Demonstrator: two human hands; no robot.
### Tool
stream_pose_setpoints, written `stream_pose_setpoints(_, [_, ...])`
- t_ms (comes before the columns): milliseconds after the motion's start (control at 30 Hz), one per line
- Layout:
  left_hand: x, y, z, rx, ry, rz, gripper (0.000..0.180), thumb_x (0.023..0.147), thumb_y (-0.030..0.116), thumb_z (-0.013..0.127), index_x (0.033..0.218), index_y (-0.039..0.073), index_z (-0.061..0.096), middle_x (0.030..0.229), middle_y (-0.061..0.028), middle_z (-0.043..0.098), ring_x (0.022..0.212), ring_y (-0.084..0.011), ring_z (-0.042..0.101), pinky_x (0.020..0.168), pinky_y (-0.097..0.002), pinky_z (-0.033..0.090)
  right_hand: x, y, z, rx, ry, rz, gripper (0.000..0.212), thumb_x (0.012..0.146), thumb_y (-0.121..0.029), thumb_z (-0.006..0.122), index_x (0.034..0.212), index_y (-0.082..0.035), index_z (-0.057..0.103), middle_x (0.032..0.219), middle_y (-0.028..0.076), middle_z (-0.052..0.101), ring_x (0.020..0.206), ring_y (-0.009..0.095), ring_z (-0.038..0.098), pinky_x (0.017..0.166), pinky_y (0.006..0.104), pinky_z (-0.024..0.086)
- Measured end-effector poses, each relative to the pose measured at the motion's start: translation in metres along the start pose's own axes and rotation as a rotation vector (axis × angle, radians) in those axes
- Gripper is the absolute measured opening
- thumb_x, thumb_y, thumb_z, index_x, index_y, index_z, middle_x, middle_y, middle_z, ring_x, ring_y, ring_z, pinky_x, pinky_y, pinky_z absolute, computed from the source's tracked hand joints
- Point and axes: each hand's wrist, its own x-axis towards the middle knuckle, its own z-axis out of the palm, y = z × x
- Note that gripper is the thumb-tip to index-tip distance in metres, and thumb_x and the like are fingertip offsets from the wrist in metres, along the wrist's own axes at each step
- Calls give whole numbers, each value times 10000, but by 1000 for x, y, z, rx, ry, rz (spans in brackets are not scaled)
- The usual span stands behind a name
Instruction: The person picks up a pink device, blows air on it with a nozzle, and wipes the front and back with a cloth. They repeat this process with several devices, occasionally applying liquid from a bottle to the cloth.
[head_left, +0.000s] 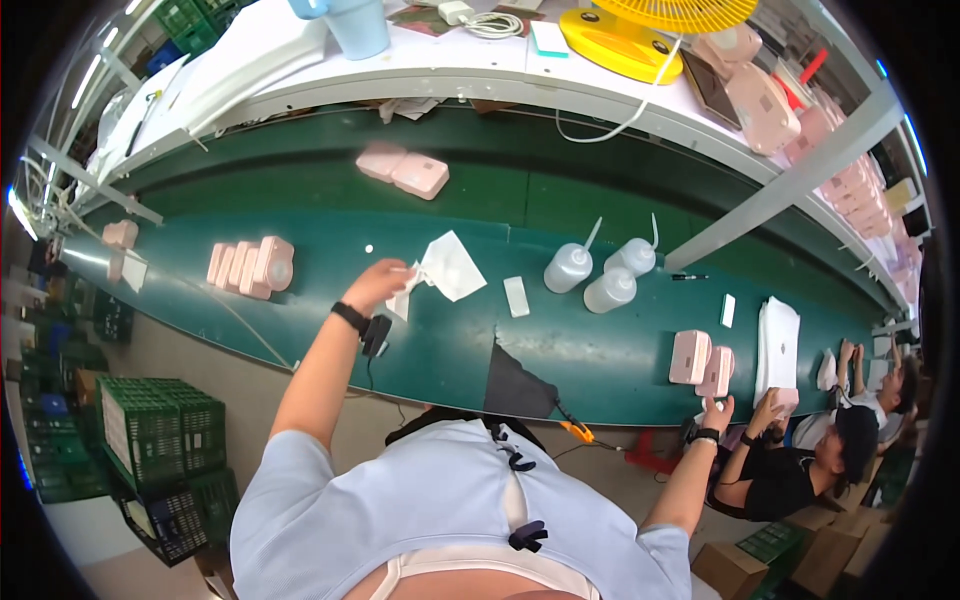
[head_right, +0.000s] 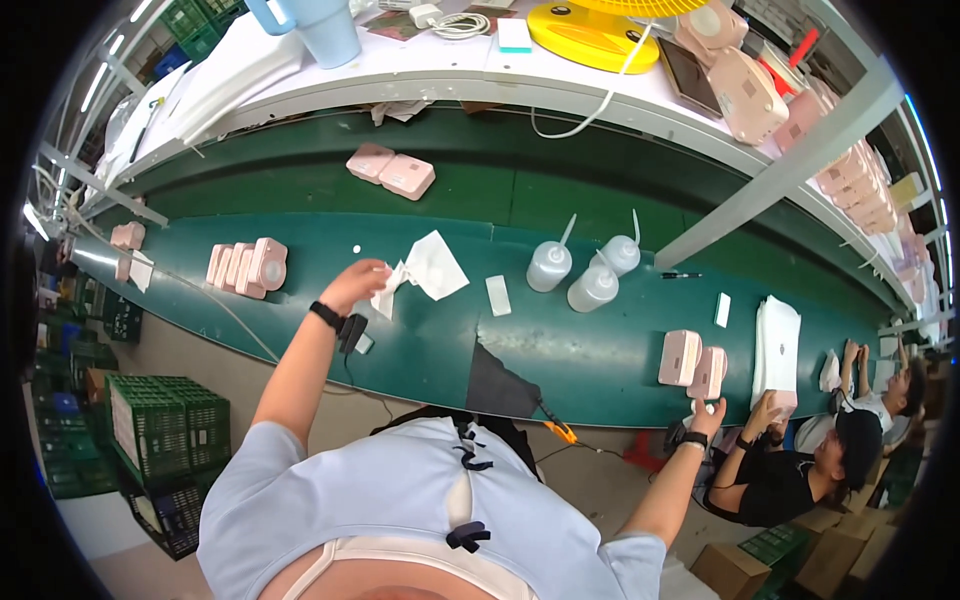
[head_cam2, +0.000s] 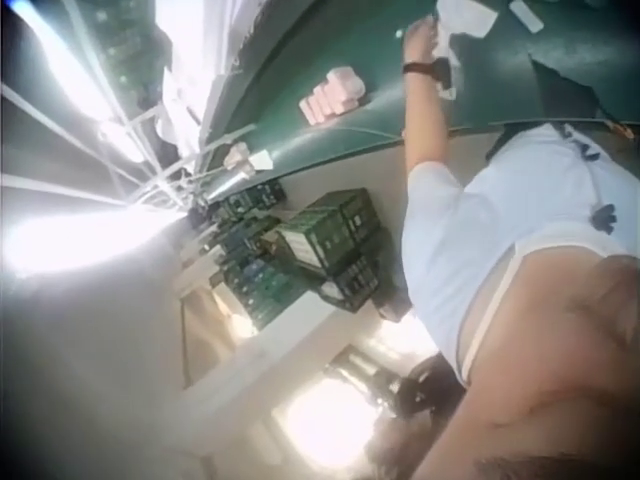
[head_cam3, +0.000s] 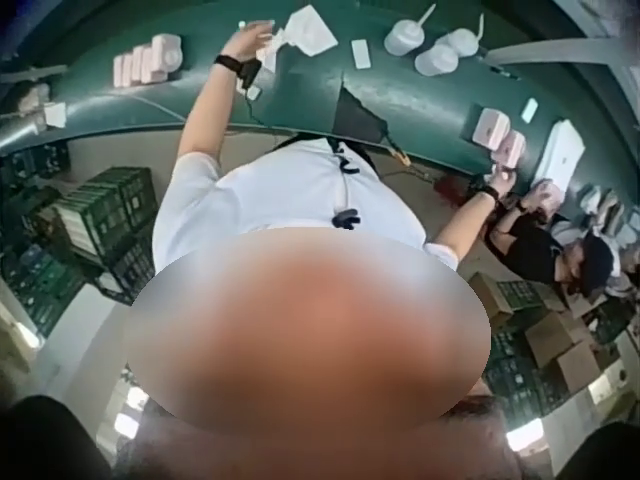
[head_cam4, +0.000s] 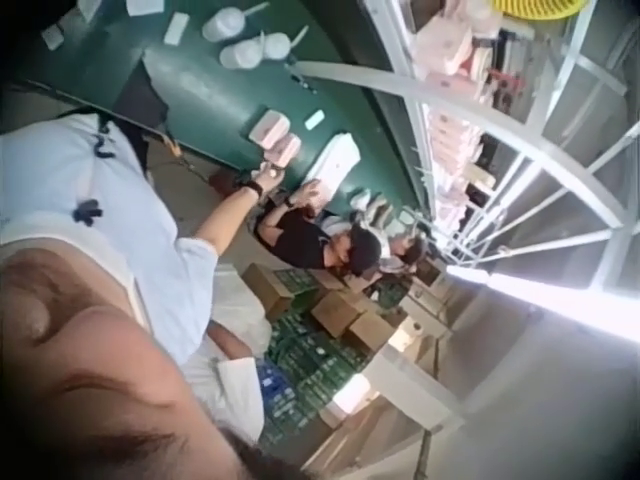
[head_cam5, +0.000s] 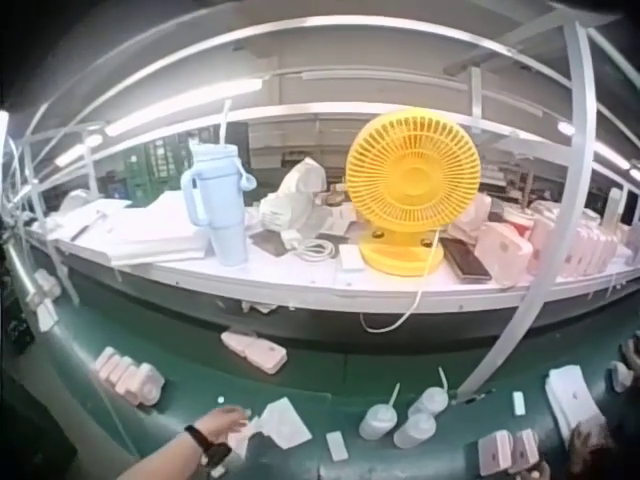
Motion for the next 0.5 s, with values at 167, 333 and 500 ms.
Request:
stream_pose_setpoints(167, [128,-22,-13,-595,229,-6,590,802,431,759,1179,15,579,1037,-127,629,967,-245,609,844,-365,494,-76,-92,-59,216,-333,25,358,888,-11,629,1235,7,544,1129,96,612,1034,161,563,914,294,447])
stream_pose_setpoints(333, [252,-16,4,-741,445,-197,569,766,426,793,1122,19,616,985,-145,626,910,-263,617,811,-372,501,-203,-269,-108,193,-393,-20,301,910,-30,596,1208,-2,560,1089,89,628,984,138,566,878,264,439])
stream_pose_setpoints(500, [337,-2,86,-688,377,-259,535,750,432,805,1039,9,649,898,-140,630,846,-250,617,724,-349,515,-296,-330,-98,265,-398,60,266,904,-17,582,1170,-13,577,1003,83,655,838,103,589,734,218,472])
